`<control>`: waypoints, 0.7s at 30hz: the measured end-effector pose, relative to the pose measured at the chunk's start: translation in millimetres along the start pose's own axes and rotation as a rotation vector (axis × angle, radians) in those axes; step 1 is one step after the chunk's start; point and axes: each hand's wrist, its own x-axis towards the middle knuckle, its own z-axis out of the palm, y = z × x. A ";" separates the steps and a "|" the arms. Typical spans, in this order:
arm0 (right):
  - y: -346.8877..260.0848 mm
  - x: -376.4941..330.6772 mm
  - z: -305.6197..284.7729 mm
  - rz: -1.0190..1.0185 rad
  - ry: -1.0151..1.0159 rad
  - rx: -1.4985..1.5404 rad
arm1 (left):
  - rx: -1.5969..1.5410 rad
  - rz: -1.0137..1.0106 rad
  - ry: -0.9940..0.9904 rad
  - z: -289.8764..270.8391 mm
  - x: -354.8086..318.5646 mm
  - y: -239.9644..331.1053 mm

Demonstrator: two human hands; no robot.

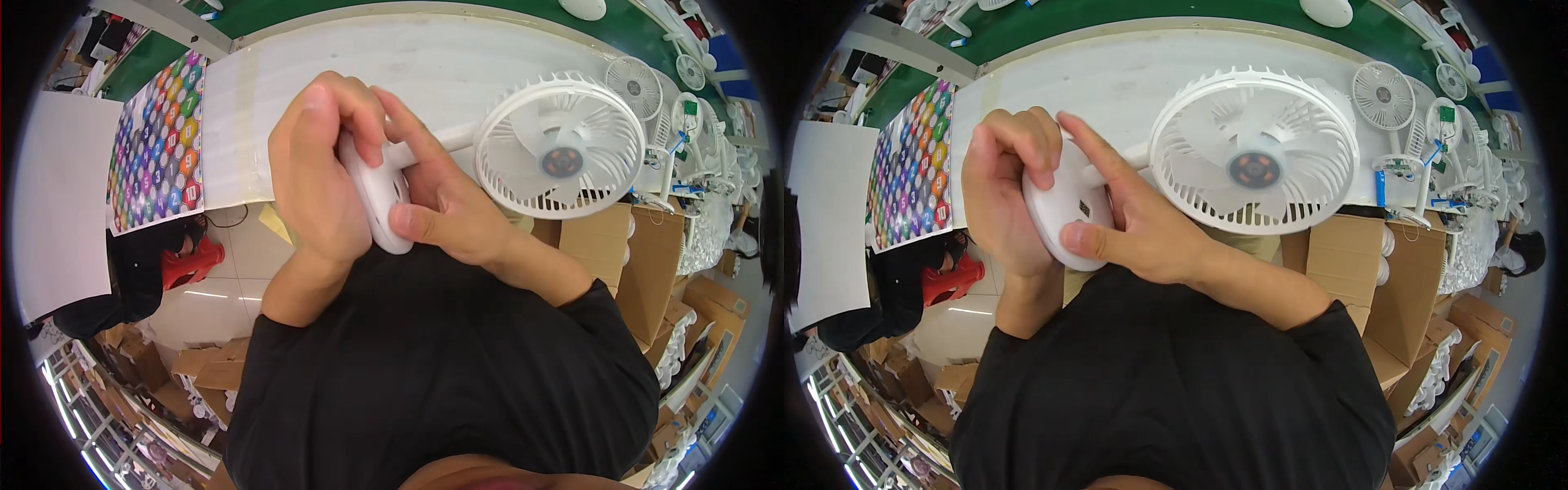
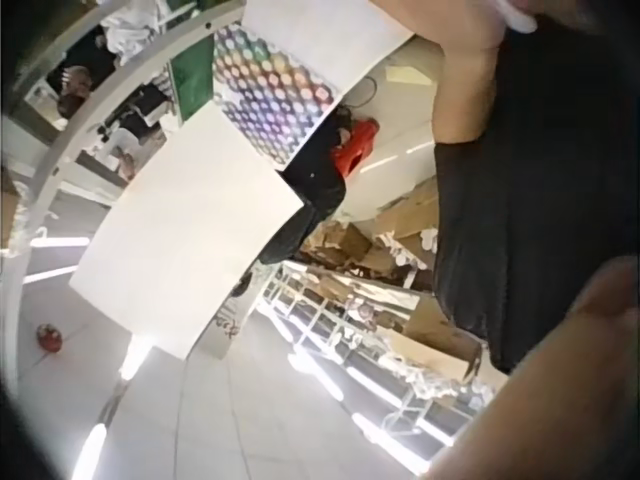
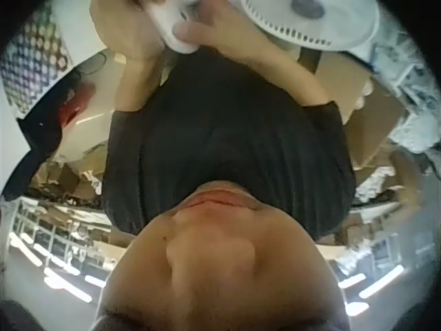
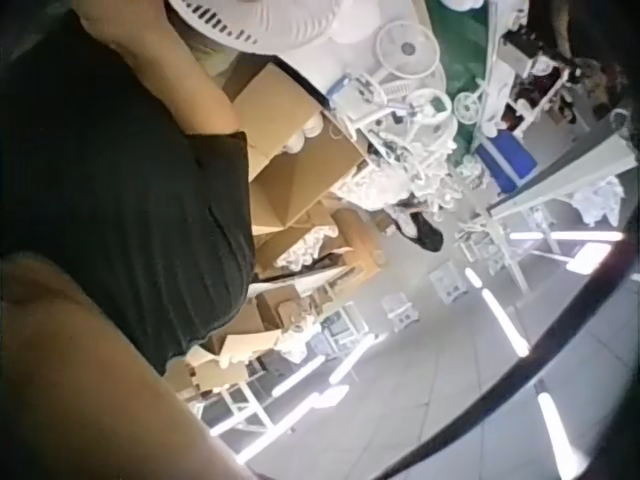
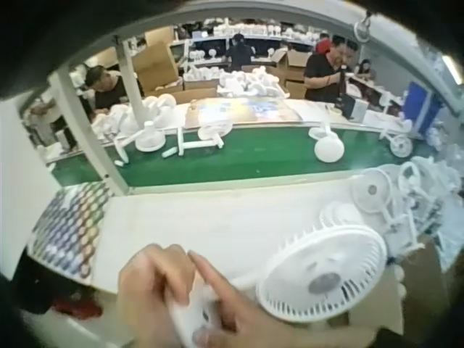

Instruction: Assembling the various components of small white portable fans on a production line.

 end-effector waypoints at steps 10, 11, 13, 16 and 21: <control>4.1 -4.9 -8.0 -0.110 -0.081 -0.111 | -0.012 0.231 0.149 22.8 -7.3 0.0; 7.9 -2.4 -8.0 -0.200 -0.079 -0.191 | -0.095 0.113 0.136 22.6 -5.9 -0.9; 13.4 0.6 -8.7 -0.381 -0.072 -0.347 | -0.261 -0.125 0.105 19.5 -2.6 -4.1; 15.2 -2.9 -8.9 -0.393 -0.061 -0.389 | -0.328 -0.198 0.015 9.7 -2.0 -6.0; 4.7 -13.4 -4.2 -0.188 -0.086 -0.302 | -0.232 0.029 -0.151 1.1 -11.2 -2.0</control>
